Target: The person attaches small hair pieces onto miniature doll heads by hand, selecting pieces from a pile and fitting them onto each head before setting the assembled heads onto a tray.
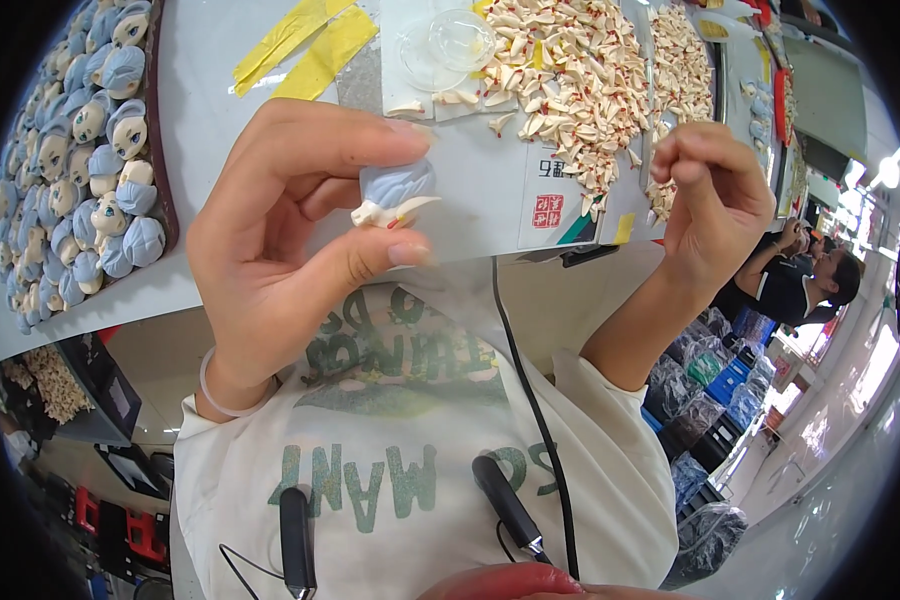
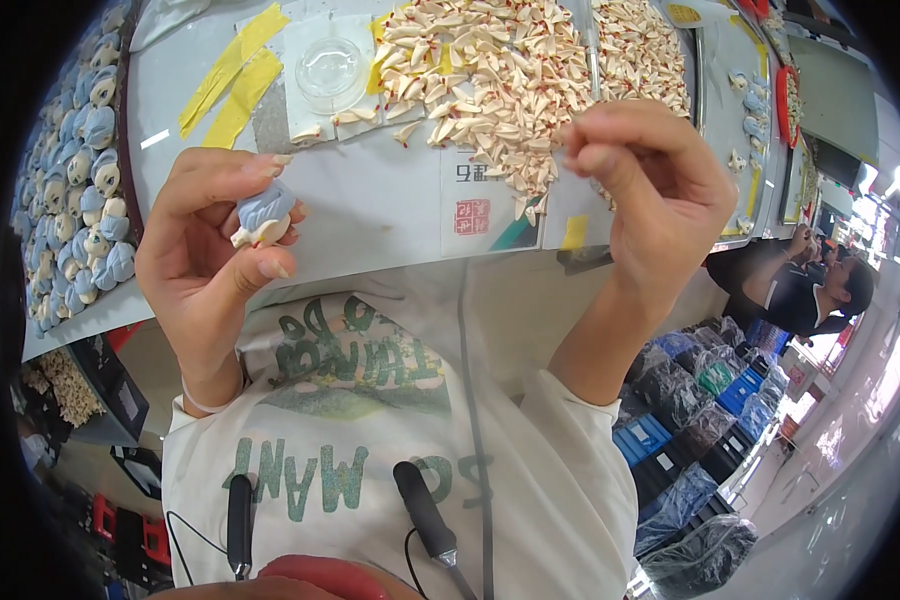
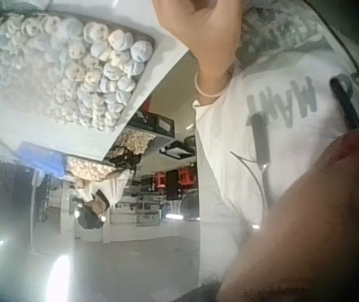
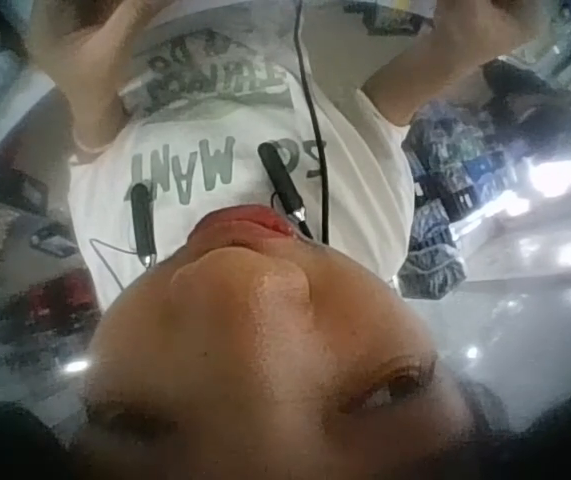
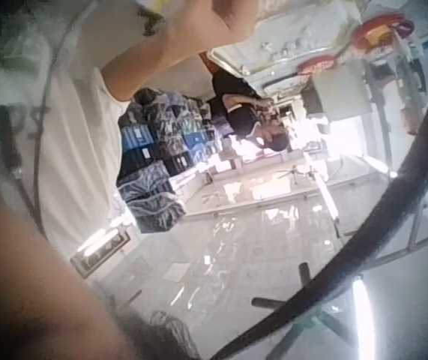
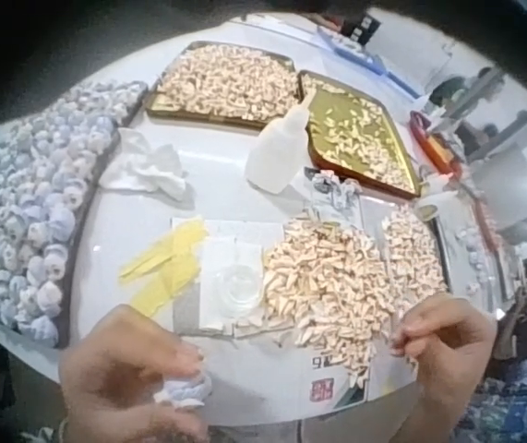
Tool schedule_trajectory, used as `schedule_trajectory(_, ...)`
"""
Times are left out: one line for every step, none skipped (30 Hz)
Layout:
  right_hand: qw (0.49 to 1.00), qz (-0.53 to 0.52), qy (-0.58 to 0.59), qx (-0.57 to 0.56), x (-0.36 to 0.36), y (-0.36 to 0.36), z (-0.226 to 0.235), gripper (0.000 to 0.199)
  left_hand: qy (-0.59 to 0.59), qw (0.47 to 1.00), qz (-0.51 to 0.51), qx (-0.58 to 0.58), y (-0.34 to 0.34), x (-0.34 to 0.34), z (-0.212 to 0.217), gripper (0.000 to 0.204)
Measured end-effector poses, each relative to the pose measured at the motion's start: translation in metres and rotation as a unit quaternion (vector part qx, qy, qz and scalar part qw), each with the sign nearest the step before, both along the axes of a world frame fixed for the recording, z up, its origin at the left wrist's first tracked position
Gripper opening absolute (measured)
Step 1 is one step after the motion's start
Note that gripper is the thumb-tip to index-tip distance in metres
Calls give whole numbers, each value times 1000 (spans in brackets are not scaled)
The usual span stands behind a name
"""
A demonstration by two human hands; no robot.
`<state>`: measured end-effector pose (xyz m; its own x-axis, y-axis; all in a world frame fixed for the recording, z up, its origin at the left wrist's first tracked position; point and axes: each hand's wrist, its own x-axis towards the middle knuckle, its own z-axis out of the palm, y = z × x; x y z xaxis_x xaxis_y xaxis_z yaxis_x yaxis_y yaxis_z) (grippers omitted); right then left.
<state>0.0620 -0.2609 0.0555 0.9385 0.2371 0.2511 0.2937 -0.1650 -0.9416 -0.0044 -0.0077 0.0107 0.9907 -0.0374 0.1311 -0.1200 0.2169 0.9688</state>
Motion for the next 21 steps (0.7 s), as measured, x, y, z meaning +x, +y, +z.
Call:
schedule_trajectory(999,32,3,27,-2,0,-2,17,0,1000,3,1,1,-1,-1,42)
schedule_trajectory(996,65,6,55,-3,1,-4,19,0,1000,0,-5,2,-2,-3,42)
schedule_trajectory(996,68,6,56,-3,2,-6,19,1,1000,-3,-11,3,-2,-4,42)
schedule_trajectory(992,82,18,93,-5,3,-4,20,0,1000,-7,-13,3,-1,-3,42)
schedule_trajectory(986,96,30,131,-6,3,-3,21,3,1000,-17,-12,4,0,-3,42)
schedule_trajectory(987,93,29,128,-7,5,-2,21,6,1000,-27,-11,4,1,-2,43)
schedule_trajectory(986,94,15,134,-6,9,-4,21,6,1000,-23,-10,5,0,-2,43)
schedule_trajectory(986,95,1,140,-4,13,-6,21,7,1000,-26,-15,5,-1,-2,43)
schedule_trajectory(985,99,2,141,-2,17,-8,21,9,999,-31,-20,6,-1,-2,43)
schedule_trajectory(988,85,-4,128,-1,21,-7,20,9,999,-30,-21,7,-1,-3,43)
schedule_trajectory(991,71,-10,114,0,26,-6,19,-3,999,-40,-19,8,0,-5,43)
schedule_trajectory(991,72,-9,113,1,34,-6,19,-16,998,-51,-17,9,0,-6,43)
schedule_trajectory(996,30,-48,76,1,43,-7,19,-15,998,-49,-19,8,0,-6,43)
schedule_trajectory(995,-11,-87,38,2,50,-7,19,-23,998,-48,-32,7,1,-6,45)
schedule_trajectory(996,-10,-86,36,3,54,-7,19,-31,997,-47,-44,6,1,-6,47)
schedule_trajectory(987,-38,-152,-28,6,58,-8,20,-30,998,-43,-45,5,1,-6,47)
schedule_trajectory(969,-66,-218,-91,9,62,-9,20,-4,996,-38,-85,3,-1,-5,49)
schedule_trajectory(970,-62,-217,-92,12,66,-11,20,21,991,-33,-126,3,-2,-4,51)
schedule_trajectory(969,-69,-224,-73,15,69,-13,19,21,991,-30,-128,2,-2,-3,51)
schedule_trajectory(969,-75,-230,-55,17,71,-14,19,31,988,-27,-151,2,-2,-2,49)
schedule_trajectory(969,-72,-230,-56,19,71,-15,19,41,984,-24,-173,2,-2,-1,48)
